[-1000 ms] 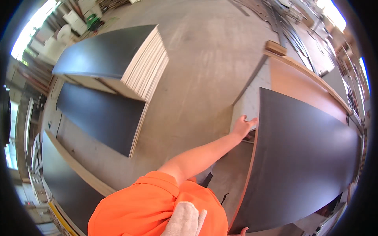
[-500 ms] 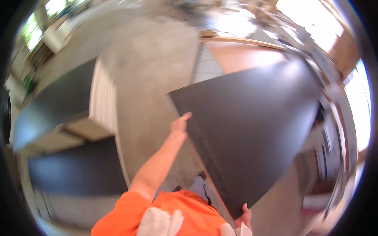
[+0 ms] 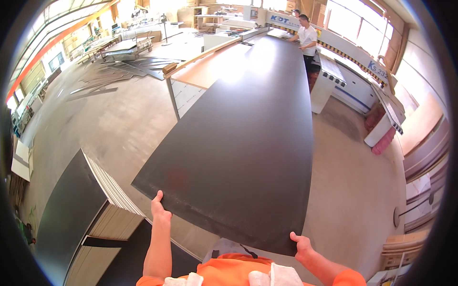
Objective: The person positions a board on a cutting machine table, presses buttons on the control panel, and removes a cut strip. Together with a coworker, the person carries the cut board onto a stack and loads another board into the machine.
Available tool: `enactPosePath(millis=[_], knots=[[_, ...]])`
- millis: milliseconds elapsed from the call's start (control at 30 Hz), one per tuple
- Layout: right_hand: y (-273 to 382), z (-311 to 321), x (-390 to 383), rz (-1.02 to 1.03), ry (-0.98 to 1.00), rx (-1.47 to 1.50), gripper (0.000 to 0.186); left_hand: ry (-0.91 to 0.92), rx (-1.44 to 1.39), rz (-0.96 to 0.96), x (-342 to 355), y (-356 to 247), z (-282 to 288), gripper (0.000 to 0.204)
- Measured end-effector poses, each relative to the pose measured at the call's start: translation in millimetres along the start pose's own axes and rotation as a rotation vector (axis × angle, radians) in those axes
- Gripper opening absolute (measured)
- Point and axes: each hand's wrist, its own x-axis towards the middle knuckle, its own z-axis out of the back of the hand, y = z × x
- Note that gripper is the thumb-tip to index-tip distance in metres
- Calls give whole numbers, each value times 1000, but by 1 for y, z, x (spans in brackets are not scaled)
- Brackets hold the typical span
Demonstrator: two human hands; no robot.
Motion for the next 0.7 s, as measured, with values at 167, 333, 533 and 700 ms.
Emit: enactPosePath(millis=[167, 333, 533, 700], knots=[[-75, 43, -61, 77, -12, -9, 39, -54, 59, 33, -73, -15, 78, 29], [-125, 74, -115, 68, -51, -26, 40, -42, 81, 72, -145, -43, 121, 29], [-183, 72, -181, 96, -40, 19, 45, -18, 60, 74, -187, -75, 174, 30], [-254, 87, -193, 105, -111, -57, 51, -36, 116, 115, -215, -96, 230, 32]])
